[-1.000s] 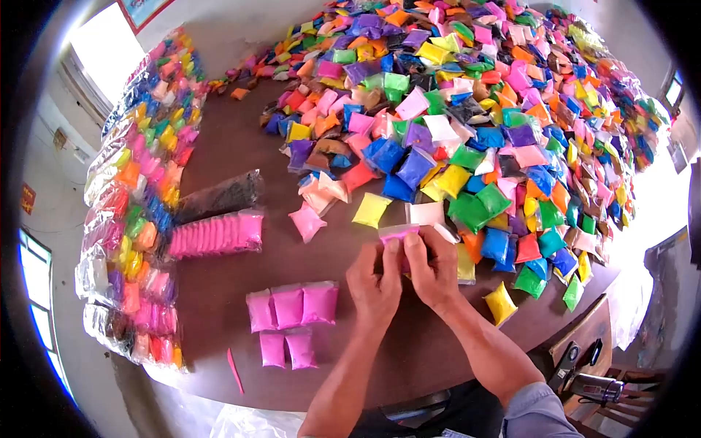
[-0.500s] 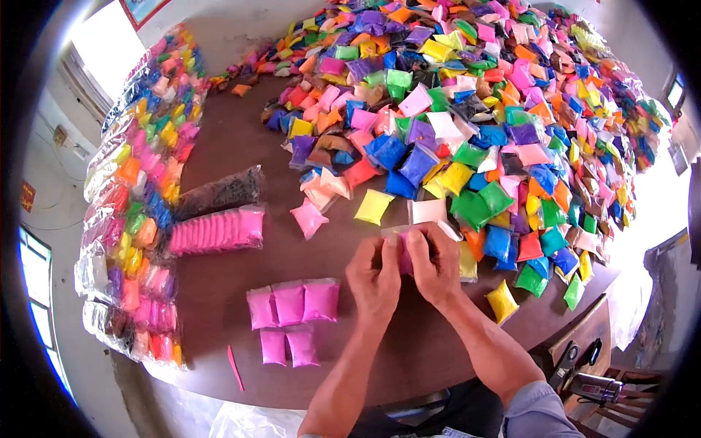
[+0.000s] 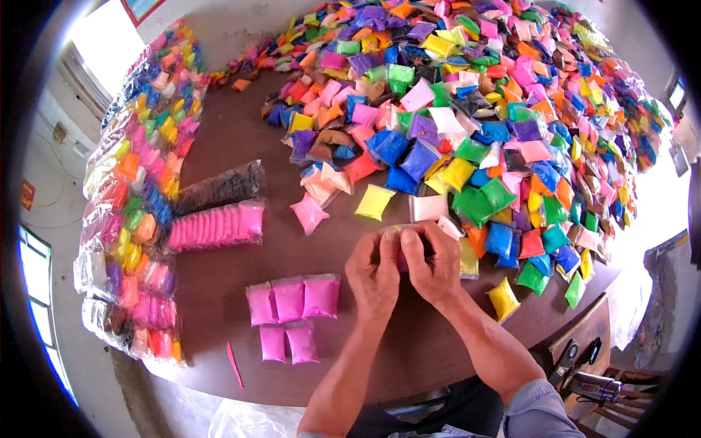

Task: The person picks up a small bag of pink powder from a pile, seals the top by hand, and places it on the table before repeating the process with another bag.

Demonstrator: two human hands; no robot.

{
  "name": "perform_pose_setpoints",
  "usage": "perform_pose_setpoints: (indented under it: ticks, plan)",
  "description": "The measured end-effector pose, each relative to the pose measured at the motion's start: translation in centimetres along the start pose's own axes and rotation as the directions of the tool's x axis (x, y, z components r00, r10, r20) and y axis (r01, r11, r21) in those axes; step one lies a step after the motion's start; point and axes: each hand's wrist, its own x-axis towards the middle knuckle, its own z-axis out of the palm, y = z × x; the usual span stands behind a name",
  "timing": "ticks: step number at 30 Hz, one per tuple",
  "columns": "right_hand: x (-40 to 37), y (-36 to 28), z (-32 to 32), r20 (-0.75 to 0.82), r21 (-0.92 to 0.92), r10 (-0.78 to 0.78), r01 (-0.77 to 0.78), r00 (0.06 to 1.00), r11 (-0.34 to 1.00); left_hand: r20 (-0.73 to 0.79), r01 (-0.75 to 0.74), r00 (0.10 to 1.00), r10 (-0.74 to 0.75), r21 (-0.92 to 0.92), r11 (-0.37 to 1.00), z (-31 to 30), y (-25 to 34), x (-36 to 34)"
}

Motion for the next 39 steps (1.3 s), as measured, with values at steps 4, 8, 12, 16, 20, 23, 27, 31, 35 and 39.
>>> perform_pose_setpoints:
  ticks: [4,8,12,16,20,23,27,31,35,39]
  plan:
    - [0.0,0.3,-0.1,0.001,-0.022,-0.024,0.024,1.0,0.999,0.004,0.017,1.0,-0.017,0.0,1.0,0.1,-0.1,-0.1]
    - [0.1,1.5,0.0,-0.071,-0.086,-0.118,0.112,0.99,0.99,0.093,0.1,0.992,-0.086,-0.155,0.983,0.4,1.2,-0.1]
    - [0.1,1.1,-0.2,-0.099,0.007,0.026,-0.025,0.995,1.0,0.128,0.078,0.99,-0.059,-0.146,0.986,0.7,0.5,-0.2]
    - [0.1,0.4,0.0,-0.066,0.086,0.087,-0.081,0.994,0.993,0.082,-0.045,0.996,0.04,0.061,0.997,0.2,0.6,-0.1]
    - [0.0,0.7,-0.1,-0.04,0.049,0.075,-0.073,0.996,0.996,0.053,-0.07,0.997,0.061,0.177,0.982,0.1,0.3,-0.1]
    - [-0.1,1.1,0.0,-0.063,0.023,0.082,-0.081,0.995,0.996,0.098,0.059,0.994,-0.058,-0.015,0.998,0.4,0.4,0.0]
    - [0.1,1.5,0.1,-0.118,0.018,0.025,-0.023,0.993,1.0,0.132,0.104,0.988,-0.086,-0.134,0.986,0.7,1.3,-0.2]
    - [0.1,1.1,-0.1,-0.126,0.031,0.037,-0.033,0.991,0.999,0.174,0.104,0.98,-0.097,-0.034,0.994,0.6,0.4,-0.2]
    - [-0.1,0.6,-0.2,-0.086,0.059,0.12,-0.116,0.989,0.992,0.138,-0.005,0.99,-0.011,0.112,0.994,0.3,0.5,-0.2]
    - [0.0,0.5,-0.1,-0.073,0.039,0.107,-0.104,0.992,0.994,0.105,-0.052,0.994,0.035,0.167,0.985,0.2,0.8,-0.1]
